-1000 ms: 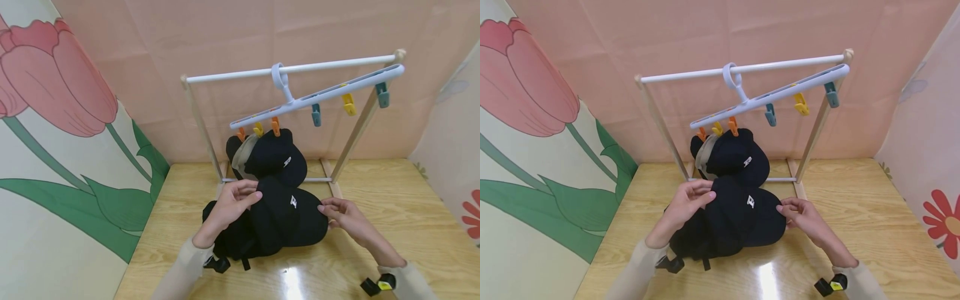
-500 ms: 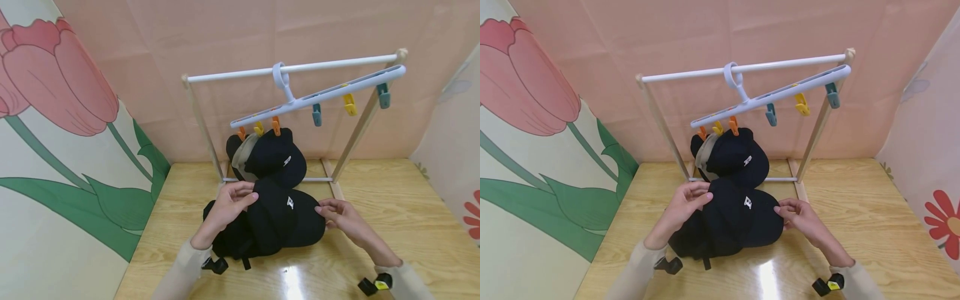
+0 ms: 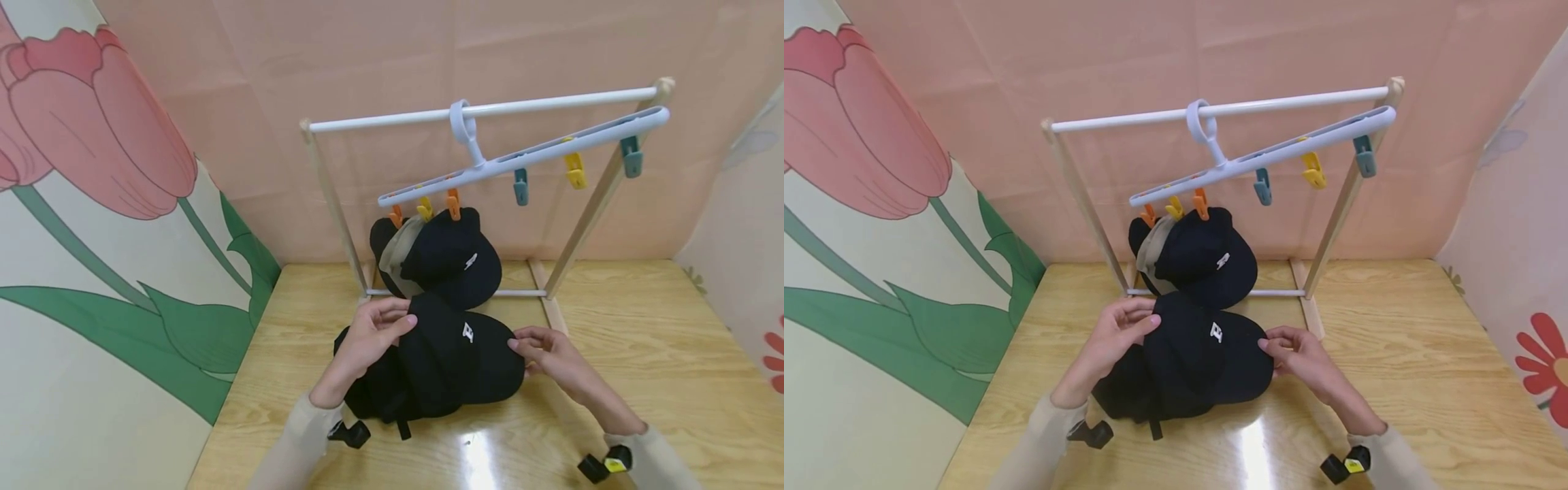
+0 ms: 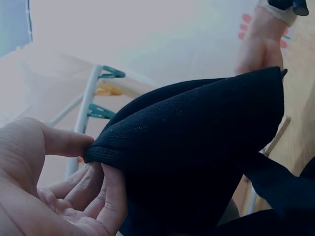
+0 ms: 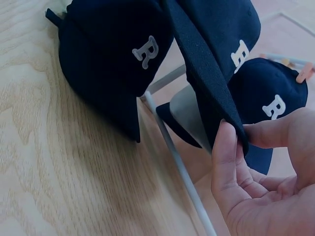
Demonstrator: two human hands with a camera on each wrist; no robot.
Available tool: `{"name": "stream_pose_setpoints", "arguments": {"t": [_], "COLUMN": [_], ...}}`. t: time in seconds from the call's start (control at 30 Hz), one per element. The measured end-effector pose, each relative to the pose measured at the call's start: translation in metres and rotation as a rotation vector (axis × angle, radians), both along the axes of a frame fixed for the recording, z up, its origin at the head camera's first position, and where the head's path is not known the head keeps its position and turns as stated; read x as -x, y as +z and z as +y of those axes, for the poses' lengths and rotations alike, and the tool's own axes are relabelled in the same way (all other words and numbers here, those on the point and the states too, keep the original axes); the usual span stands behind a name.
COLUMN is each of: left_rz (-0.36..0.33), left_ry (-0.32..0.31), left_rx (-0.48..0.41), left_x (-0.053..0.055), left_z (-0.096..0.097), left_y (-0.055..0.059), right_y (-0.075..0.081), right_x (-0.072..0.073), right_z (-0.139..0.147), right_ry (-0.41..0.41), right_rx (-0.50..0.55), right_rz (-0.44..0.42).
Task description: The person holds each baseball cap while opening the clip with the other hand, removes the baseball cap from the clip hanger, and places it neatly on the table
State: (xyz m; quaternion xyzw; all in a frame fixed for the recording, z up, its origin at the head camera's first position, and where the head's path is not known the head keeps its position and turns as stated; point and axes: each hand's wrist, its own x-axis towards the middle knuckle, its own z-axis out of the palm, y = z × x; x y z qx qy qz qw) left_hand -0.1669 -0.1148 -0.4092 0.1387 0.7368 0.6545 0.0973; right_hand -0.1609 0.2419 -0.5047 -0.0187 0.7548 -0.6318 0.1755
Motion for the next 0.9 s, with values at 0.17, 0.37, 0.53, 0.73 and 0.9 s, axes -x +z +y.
{"name": "stream_pose_setpoints", "arguments": {"t": [0.17,0.37,0.53,0.73,0.9], "left_rz": [-0.020,-0.024,-0.049,-0.074,-0.093], "left_ry": [0.013,0.007,-0.002,0.002,0.010], "left_rx": [0.019,0.058,0.044,0.052,0.051], "left_x": [0.003,0.008,0.010,0.010,0.009], "left_z": [-0.008,-0.018,-0.020,-0.022,-0.023], "left_y": [-0.003,-0.008,-0.010,-0.014,-0.018], "right_y": [-0.008,-0.015,-0.019,-0.022,-0.023], "right_x": [0.003,0.007,0.009,0.011,0.012], "right_z": [-0.007,-0.017,-0.019,-0.020,-0.019], "right_ry": [-0.001,-0.014,-0.022,-0.016,-0.009], "right_rx": [0.025,0.057,0.042,0.031,0.032], "right_rz": [0.011,0.037,0.033,0.027,0.041]}}
